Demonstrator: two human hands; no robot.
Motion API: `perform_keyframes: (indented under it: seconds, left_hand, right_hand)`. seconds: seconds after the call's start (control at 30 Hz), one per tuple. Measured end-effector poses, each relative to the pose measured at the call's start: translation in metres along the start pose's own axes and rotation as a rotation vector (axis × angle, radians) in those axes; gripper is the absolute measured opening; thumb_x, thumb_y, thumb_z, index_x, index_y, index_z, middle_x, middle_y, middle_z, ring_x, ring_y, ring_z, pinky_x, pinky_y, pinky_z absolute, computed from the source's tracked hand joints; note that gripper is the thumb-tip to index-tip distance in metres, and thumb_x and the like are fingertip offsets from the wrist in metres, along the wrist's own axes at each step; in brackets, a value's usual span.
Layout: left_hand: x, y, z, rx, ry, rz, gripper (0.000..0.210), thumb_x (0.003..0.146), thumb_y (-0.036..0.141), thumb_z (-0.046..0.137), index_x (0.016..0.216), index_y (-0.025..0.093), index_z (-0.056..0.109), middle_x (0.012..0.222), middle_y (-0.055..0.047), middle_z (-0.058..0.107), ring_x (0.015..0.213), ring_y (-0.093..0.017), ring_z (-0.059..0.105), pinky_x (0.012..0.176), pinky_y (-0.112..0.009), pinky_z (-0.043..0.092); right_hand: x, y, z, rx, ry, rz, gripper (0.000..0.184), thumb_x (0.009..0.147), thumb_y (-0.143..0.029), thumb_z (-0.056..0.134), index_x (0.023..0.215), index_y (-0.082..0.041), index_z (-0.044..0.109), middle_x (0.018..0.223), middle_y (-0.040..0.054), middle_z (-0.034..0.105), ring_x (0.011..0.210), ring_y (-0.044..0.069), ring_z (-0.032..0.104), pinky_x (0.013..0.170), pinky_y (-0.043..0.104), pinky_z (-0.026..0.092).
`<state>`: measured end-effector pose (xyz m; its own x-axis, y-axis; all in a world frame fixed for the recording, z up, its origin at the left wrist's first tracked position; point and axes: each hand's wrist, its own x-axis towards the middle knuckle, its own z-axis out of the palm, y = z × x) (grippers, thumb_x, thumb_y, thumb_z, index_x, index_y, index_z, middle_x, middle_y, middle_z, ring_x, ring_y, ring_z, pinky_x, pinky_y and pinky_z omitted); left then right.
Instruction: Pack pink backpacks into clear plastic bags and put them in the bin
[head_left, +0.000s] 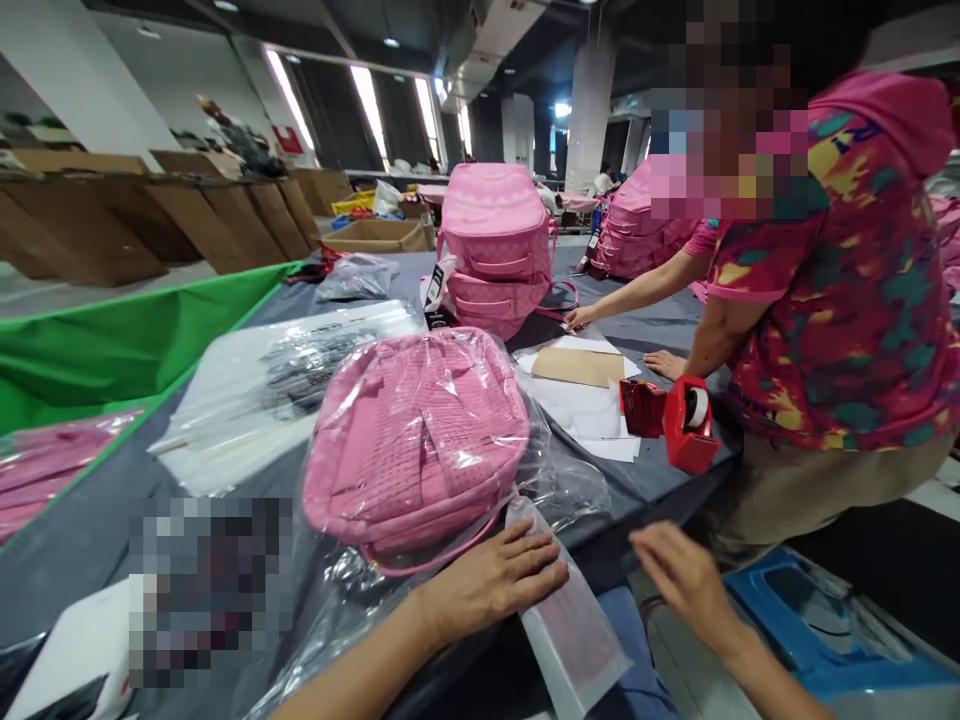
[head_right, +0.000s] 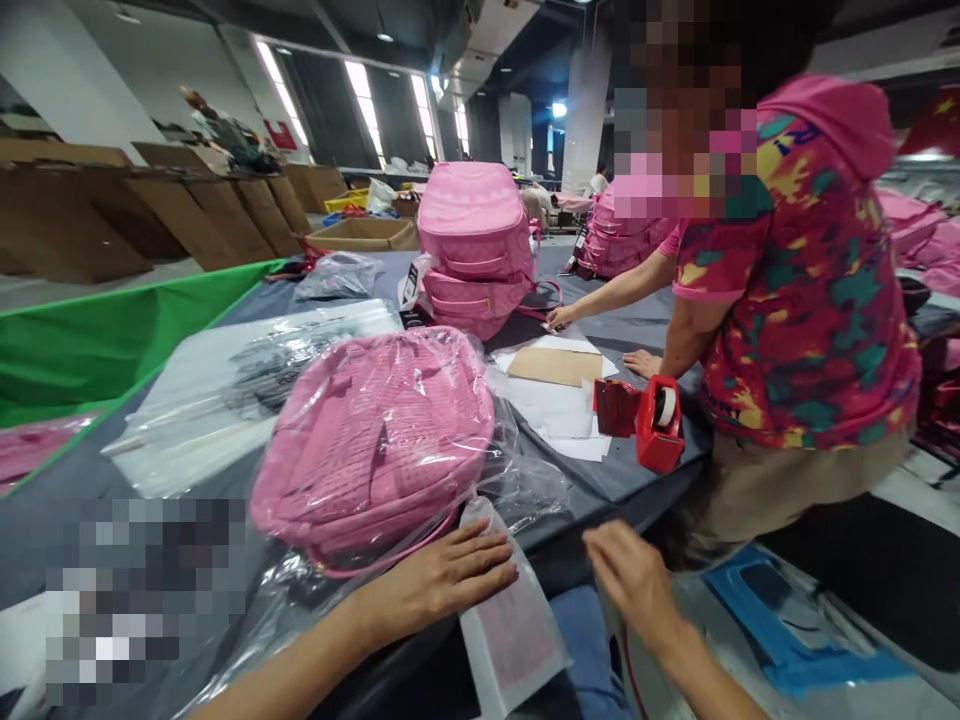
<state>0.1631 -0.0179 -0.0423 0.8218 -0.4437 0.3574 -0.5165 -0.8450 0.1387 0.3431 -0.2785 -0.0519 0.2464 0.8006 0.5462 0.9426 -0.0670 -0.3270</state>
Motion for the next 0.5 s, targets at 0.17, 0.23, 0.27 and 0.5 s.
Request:
perform_keyframes:
  seconds: [0.17, 0.23, 0.27, 0.5]
  left_hand:
    - [0.006, 0.000, -0.009, 0.035, 0.021, 0.012, 0.057, 0.105, 0.012, 0.034, 0.160, 0.027, 0.032, 0.138, -0.012, 0.066, 0.132, -0.021, 0.060, 0.118, -0.040, 0.043]
    - [0.005, -0.001, -0.010, 0.003, 0.104, -0.065, 0.061, 0.104, 0.010, 0.032, 0.162, 0.029, 0.025, 0.141, -0.011, 0.065, 0.130, -0.019, 0.062, 0.112, -0.034, 0.048]
    - [0.006, -0.002, -0.010, -0.022, 0.163, -0.144, 0.062, 0.103, 0.009, 0.032, 0.162, 0.029, 0.025, 0.140, -0.011, 0.065, 0.126, -0.019, 0.065, 0.107, -0.032, 0.052]
    - [0.039, -0.048, -0.015, -0.200, 0.149, -0.858, 0.043, 0.097, 0.020, 0.039, 0.136, 0.015, 0.059, 0.098, -0.008, 0.077, 0.085, -0.024, 0.072, 0.084, -0.038, 0.061]
  right_hand:
    - [0.083, 0.006, 0.033, -0.085, 0.034, 0.015, 0.056, 0.091, -0.028, 0.068, 0.145, -0.027, 0.057, 0.133, 0.0149, 0.062, 0.120, 0.029, 0.061, 0.101, 0.046, 0.052]
    - [0.121, 0.009, 0.053, 0.120, 0.003, 0.099, 0.042, 0.095, -0.031, 0.064, 0.136, -0.024, 0.065, 0.106, 0.0099, 0.070, 0.093, 0.022, 0.068, 0.084, 0.035, 0.057]
    - [0.139, 0.012, 0.059, 0.269, 0.032, 0.166, 0.035, 0.098, -0.035, 0.059, 0.128, -0.021, 0.069, 0.089, 0.0054, 0.069, 0.075, 0.017, 0.066, 0.072, 0.029, 0.056]
    - [0.196, 0.020, 0.023, 0.440, 0.346, 0.094, 0.043, 0.106, -0.048, 0.044, 0.102, -0.017, 0.073, 0.068, 0.0006, 0.063, 0.047, 0.010, 0.054, 0.048, 0.022, 0.043]
